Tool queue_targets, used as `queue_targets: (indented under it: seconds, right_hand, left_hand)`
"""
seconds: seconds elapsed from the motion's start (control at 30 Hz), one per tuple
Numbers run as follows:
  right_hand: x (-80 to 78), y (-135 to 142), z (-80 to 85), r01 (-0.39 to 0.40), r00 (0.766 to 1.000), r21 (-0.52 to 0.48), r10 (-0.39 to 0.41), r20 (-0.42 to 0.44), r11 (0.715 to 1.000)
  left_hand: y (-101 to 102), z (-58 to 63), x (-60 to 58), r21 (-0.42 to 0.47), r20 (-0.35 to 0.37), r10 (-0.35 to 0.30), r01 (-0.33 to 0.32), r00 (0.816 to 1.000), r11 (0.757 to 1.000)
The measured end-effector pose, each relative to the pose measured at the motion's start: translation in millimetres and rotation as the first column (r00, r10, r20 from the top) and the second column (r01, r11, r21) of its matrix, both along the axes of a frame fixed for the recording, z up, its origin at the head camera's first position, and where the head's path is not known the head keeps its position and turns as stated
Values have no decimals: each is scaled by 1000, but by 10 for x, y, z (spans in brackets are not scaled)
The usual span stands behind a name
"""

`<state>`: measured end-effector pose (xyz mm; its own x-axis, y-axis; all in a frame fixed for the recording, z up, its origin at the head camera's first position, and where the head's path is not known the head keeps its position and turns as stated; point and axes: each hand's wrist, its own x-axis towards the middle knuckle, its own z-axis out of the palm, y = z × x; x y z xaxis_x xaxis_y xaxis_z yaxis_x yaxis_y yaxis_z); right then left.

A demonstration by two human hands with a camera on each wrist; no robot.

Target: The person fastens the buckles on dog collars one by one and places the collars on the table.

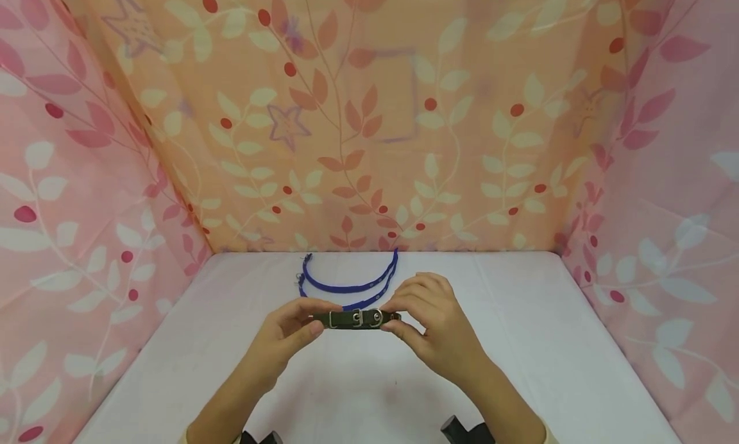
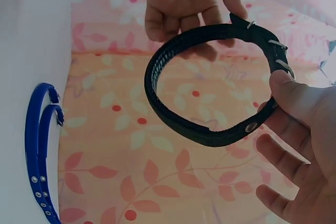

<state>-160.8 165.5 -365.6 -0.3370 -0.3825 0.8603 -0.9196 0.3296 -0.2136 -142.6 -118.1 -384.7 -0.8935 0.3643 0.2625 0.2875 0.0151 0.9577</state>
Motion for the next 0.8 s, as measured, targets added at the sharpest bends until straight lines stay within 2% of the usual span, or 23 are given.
queue_targets:
  seconds: [0.13,0.3,0.37,0.47,0.57,0.67,0.73,0.8]
  right_hand:
    - [-11,-13,27,-27,999,-22,26,-48,999]
    - [-7,-23,50,-67,992,-37,63,-105,997]
    - [-4,-23,51,-86,990,-36,81,-116,996]
    - [-8,-16,36,-121,988,-35,116,-104,992]
    - [-10,9,10,-137,990,-24,136,-27,990]
    - [-2,47,-11,-85,988,13,83,132,996]
    - [11,70,-15,-15,967,54,1,255,998]
    - [28,87,-10,66,918,110,-104,384,992]
  left_hand:
    - [-30,2,-54,-67,93,-39,45,995,997]
    - [-70,13,-67,-197,189,-43,81,981,977]
    - [-76,13,-60,-223,207,-40,87,978,971]
    - [-90,20,-53,-216,208,-48,94,977,972]
    - [-111,36,-50,-193,193,-59,97,979,977]
    - [-117,50,-49,-162,174,-70,98,982,982]
    - [-112,46,-54,-134,155,-77,98,985,986]
    - [-103,35,-59,-139,114,-66,82,991,987]
